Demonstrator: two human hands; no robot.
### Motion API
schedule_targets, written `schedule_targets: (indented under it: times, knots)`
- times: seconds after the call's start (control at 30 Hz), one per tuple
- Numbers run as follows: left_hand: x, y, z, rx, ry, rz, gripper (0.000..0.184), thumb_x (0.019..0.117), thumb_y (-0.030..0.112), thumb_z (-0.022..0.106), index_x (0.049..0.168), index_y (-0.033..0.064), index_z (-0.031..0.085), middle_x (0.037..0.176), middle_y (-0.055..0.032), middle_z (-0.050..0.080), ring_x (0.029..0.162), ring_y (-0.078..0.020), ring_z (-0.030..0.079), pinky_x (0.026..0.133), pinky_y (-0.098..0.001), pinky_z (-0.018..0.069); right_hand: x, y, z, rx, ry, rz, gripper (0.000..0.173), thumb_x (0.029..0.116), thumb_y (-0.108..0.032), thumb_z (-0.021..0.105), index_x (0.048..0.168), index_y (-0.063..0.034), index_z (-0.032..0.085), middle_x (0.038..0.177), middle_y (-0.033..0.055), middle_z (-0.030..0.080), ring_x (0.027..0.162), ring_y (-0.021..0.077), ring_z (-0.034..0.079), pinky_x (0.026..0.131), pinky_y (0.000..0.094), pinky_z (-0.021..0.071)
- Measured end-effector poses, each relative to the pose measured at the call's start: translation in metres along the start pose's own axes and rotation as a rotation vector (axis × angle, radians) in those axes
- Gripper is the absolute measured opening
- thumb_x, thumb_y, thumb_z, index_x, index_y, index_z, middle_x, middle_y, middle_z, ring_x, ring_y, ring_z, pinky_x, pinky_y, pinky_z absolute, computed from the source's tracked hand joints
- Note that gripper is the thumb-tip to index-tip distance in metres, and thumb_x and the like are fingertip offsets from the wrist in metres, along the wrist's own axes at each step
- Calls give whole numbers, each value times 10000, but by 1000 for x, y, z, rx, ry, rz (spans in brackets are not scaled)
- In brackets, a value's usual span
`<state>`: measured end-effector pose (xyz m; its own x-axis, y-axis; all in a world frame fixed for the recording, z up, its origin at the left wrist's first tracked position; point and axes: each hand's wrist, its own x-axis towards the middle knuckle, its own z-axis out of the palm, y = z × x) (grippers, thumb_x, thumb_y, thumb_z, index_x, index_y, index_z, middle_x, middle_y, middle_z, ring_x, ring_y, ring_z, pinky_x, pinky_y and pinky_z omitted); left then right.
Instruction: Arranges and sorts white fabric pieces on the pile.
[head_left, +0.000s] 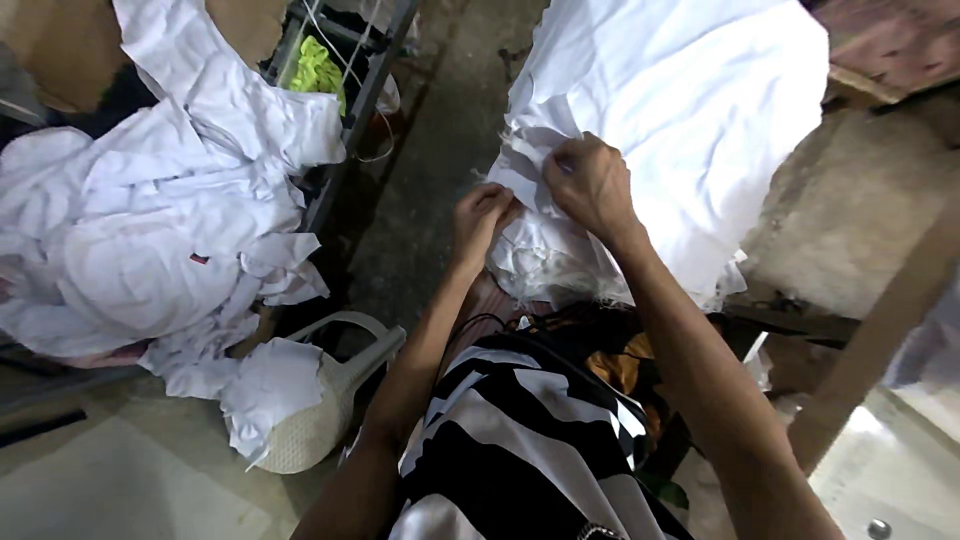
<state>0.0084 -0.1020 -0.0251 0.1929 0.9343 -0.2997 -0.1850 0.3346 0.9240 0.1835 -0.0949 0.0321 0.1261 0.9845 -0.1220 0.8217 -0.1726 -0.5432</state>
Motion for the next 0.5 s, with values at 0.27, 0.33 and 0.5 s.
schedule_targets:
  times: [0.27,0.33,0.5]
  knots:
    - [40,39,6,250,-313,246,219,1039,101,577,1181,-24,687,1133,-114,720,1023,-190,711,915,-377,607,7,1,-30,-135,-130,-110,373,922,-343,708,1130,-33,705,1140,217,665,981,442,669,748,676,508]
    - [41,44,-6,316,-340,233,231,1050,95,545,1218,-13,661,1192,-122,706,1051,-212,713,901,-391,618,11,3,-32,-156,-116,-117,282,932,-263,648,1099,-48,723,1103,202,677,968,432,673,732,663,507]
    - [4,22,-34,441,-163,-212,287,1069,155,530,1252,-61,574,1024,-131,708,862,-166,722,814,-348,618,18,10,-50,61,-51,-70,310,989,-291,614,1082,-22,737,1077,196,701,996,355,679,856,589,523]
